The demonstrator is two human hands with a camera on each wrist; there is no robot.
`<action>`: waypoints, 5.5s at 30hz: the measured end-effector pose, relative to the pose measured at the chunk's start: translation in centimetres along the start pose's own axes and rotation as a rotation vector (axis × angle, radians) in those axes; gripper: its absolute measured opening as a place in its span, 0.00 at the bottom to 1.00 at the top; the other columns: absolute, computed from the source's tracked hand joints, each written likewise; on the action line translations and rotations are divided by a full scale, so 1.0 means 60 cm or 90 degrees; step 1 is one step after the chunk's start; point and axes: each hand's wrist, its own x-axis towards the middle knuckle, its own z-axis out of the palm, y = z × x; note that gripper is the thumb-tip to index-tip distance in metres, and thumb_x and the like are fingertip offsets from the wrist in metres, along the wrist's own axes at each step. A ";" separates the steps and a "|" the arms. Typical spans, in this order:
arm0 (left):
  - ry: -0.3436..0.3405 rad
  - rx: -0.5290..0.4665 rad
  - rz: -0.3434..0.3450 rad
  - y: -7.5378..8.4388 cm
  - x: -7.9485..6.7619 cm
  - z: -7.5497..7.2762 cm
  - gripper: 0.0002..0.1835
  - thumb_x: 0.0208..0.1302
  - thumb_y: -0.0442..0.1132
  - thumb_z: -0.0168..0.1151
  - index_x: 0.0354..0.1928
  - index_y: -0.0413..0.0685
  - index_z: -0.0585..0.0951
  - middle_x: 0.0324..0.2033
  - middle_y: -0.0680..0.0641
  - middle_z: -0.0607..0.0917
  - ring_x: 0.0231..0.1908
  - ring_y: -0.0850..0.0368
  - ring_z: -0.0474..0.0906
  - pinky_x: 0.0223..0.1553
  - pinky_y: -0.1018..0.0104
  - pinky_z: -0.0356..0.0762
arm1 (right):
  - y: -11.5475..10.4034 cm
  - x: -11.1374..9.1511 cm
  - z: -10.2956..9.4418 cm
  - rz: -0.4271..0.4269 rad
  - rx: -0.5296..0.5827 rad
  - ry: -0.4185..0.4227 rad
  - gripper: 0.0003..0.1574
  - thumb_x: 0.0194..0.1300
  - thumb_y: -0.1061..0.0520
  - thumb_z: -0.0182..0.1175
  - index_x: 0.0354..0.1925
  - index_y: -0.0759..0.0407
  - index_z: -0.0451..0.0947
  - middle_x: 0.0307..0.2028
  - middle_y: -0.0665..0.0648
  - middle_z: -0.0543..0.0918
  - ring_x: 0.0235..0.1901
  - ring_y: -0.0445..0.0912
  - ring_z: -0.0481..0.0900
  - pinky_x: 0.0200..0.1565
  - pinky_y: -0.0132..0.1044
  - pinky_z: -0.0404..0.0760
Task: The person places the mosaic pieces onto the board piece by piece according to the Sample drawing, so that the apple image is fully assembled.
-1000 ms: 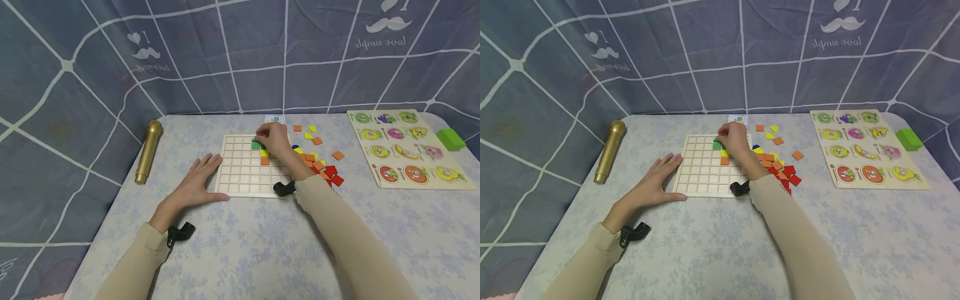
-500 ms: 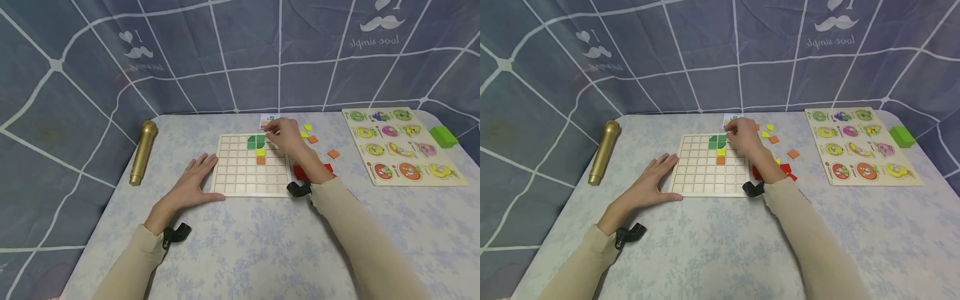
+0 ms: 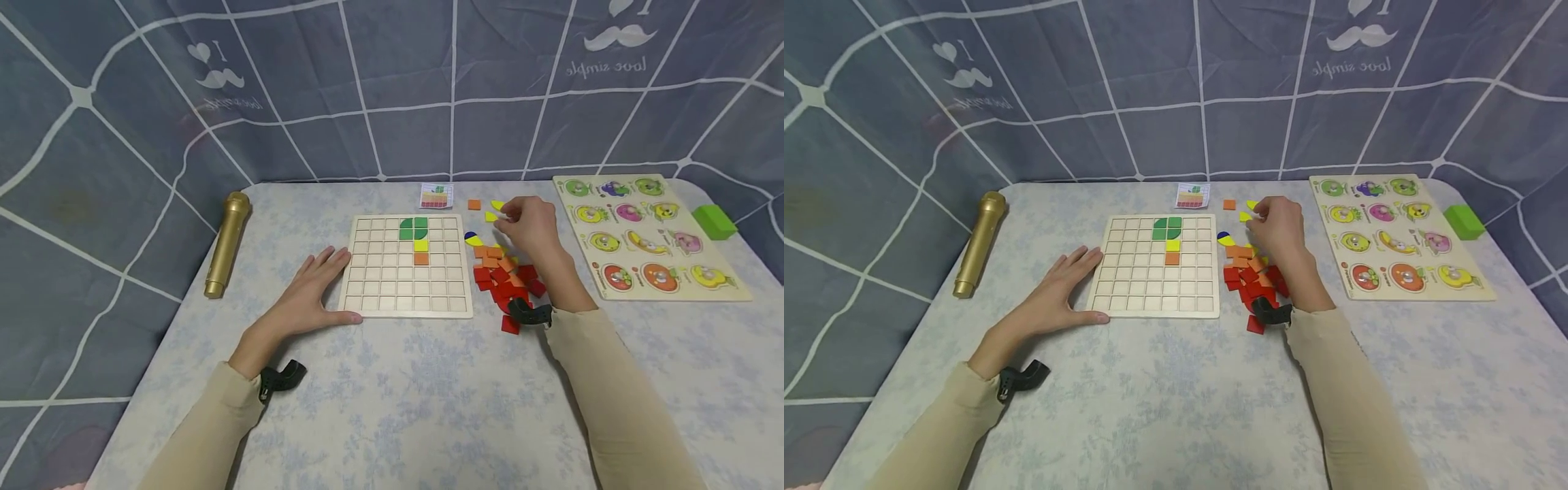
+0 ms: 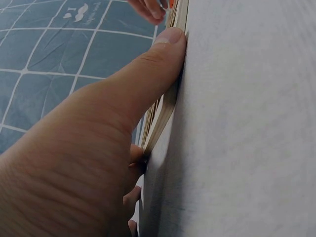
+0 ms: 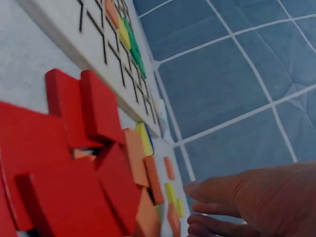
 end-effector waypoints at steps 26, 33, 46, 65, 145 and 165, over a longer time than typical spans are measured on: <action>0.000 0.002 0.009 -0.001 -0.002 -0.001 0.66 0.54 0.63 0.80 0.84 0.43 0.53 0.84 0.43 0.55 0.84 0.42 0.41 0.85 0.42 0.35 | -0.018 0.000 0.015 -0.191 0.060 -0.084 0.12 0.64 0.62 0.69 0.47 0.64 0.87 0.39 0.63 0.87 0.41 0.54 0.82 0.49 0.47 0.87; 0.004 0.004 0.009 -0.004 -0.004 -0.001 0.66 0.54 0.64 0.80 0.84 0.44 0.53 0.84 0.43 0.55 0.84 0.41 0.42 0.85 0.42 0.35 | -0.042 -0.007 0.041 -0.253 0.081 -0.185 0.14 0.63 0.63 0.72 0.49 0.62 0.87 0.42 0.59 0.86 0.43 0.52 0.82 0.51 0.46 0.87; 0.003 0.003 0.006 -0.003 -0.003 -0.001 0.66 0.54 0.64 0.80 0.84 0.43 0.53 0.84 0.42 0.55 0.84 0.41 0.42 0.85 0.42 0.35 | -0.067 -0.024 0.075 -0.305 0.066 -0.285 0.14 0.63 0.61 0.77 0.48 0.56 0.89 0.43 0.54 0.90 0.44 0.49 0.84 0.52 0.46 0.87; 0.002 -0.001 0.009 -0.005 -0.002 0.001 0.66 0.54 0.65 0.80 0.85 0.44 0.53 0.84 0.43 0.55 0.84 0.42 0.41 0.85 0.42 0.35 | -0.043 -0.008 0.025 -0.248 0.032 -0.220 0.11 0.66 0.60 0.74 0.47 0.59 0.90 0.42 0.57 0.90 0.44 0.52 0.87 0.51 0.48 0.88; 0.019 0.001 0.028 -0.009 -0.011 -0.002 0.66 0.52 0.66 0.79 0.84 0.41 0.56 0.83 0.40 0.57 0.84 0.39 0.44 0.84 0.39 0.38 | -0.026 -0.034 -0.003 -0.255 -0.022 -0.277 0.13 0.66 0.59 0.74 0.49 0.57 0.90 0.37 0.52 0.89 0.39 0.48 0.84 0.46 0.41 0.90; 0.035 0.005 0.052 -0.011 -0.014 0.002 0.56 0.56 0.63 0.78 0.82 0.51 0.63 0.83 0.40 0.58 0.84 0.41 0.45 0.84 0.40 0.38 | 0.022 -0.031 -0.014 -0.214 -0.066 -0.259 0.16 0.65 0.58 0.75 0.51 0.54 0.90 0.45 0.55 0.90 0.41 0.49 0.82 0.45 0.40 0.83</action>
